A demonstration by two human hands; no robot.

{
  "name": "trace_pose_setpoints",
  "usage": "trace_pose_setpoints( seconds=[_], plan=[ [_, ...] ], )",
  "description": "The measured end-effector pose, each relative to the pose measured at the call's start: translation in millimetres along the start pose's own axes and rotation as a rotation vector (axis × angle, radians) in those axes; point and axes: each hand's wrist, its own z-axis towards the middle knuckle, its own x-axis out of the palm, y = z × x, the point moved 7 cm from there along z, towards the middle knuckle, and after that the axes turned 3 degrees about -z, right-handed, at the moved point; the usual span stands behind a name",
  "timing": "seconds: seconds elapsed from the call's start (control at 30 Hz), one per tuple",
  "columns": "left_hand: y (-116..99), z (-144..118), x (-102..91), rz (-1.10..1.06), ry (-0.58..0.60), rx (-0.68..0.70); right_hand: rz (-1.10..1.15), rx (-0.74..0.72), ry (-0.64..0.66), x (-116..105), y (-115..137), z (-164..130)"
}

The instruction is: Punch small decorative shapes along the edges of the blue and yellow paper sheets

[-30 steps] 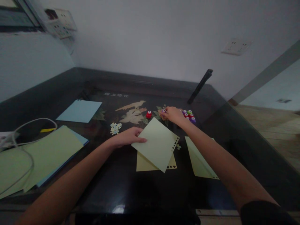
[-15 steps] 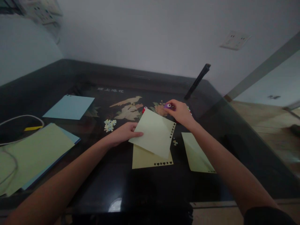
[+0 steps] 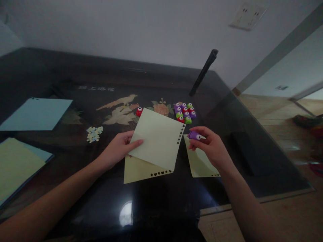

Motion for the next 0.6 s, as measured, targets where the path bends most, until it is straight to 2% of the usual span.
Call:
trace_pose_setpoints(
  seconds=[0.13, 0.27, 0.6],
  plan=[
    [0.9, -3.0, -2.1, 0.026, -0.070, 0.014, 0.137, 0.126, 0.168, 23.5, -19.3, -4.3],
    [-0.6, -3.8, -5.5, 0.081, -0.091, 0.031, 0.273, 0.215, 0.271, 34.2, -26.1, -7.7],
    [-2.1, -2.3, -10.7, 0.166, -0.128, 0.028, 0.333, 0.251, 0.255, 33.8, -28.1, -8.7]
  ],
)
